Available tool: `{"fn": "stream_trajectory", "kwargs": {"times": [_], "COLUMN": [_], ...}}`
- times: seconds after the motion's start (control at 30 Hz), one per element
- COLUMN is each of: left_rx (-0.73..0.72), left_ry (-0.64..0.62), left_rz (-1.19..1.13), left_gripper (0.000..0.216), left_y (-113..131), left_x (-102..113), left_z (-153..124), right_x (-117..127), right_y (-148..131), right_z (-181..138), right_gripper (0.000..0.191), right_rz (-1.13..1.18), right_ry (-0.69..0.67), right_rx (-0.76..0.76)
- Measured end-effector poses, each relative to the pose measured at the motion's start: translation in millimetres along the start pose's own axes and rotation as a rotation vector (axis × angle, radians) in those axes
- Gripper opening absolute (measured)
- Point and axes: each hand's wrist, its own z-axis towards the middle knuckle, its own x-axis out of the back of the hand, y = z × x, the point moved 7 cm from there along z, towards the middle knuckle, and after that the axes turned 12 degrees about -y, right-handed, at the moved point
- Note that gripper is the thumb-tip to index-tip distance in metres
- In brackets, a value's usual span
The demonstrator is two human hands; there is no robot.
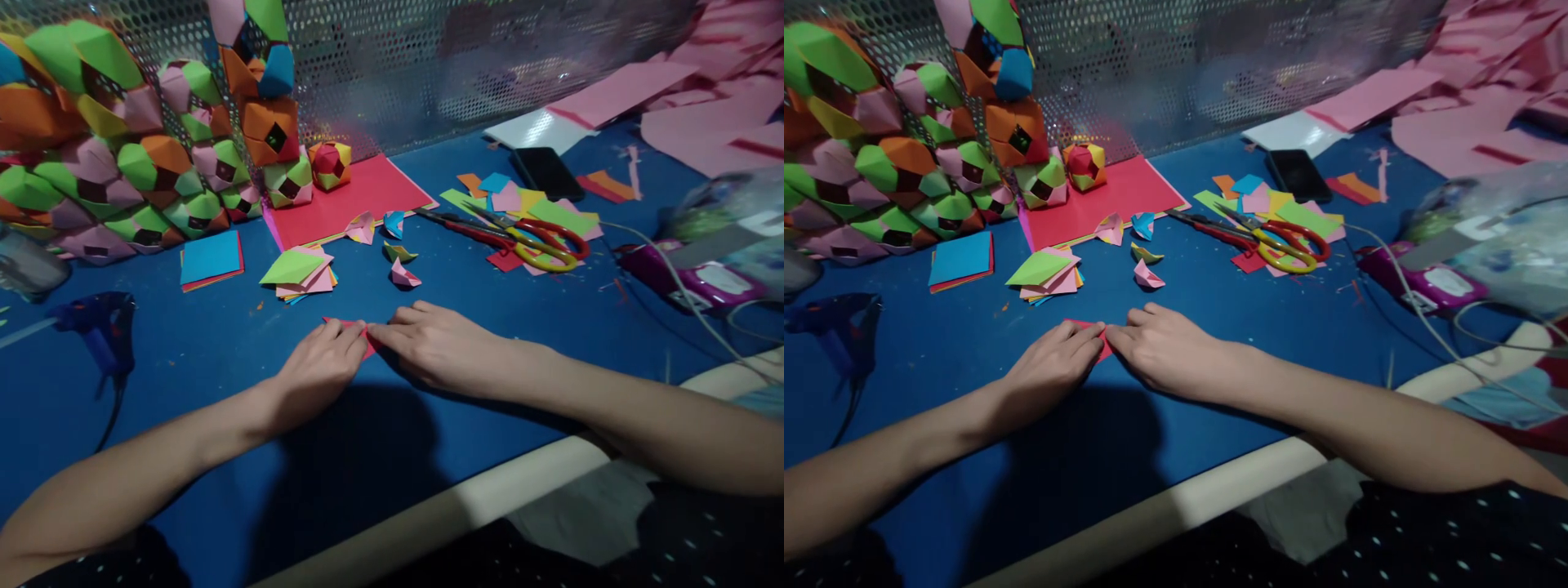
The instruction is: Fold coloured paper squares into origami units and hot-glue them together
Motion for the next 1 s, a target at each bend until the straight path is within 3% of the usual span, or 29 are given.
{"fn": "stream_trajectory", "kwargs": {"times": [0.27, 0.47, 0.77, 1.0], "left_rx": [0.041, 0.031, 0.138, 0.132], "left_ry": [0.032, 0.079, -0.105, -0.113], "left_rz": [0.142, 0.209, 0.154, 0.183], "left_gripper": [0.024, 0.024, 0.034, 0.033], "left_y": [-2, 0, -13, -12], "left_x": [0, 0, 2, 4], "left_z": [-1, 0, 5, 3], "right_x": [3, -6, -9, -12], "right_y": [11, 7, 13, 10], "right_z": [-1, 9, 12, 16], "right_gripper": [0.016, 0.024, 0.027, 0.026], "right_rz": [-0.026, -0.02, -0.01, -0.033], "right_ry": [-0.117, -0.034, -0.119, -0.092], "right_rx": [-0.112, -0.056, -0.109, -0.126]}}
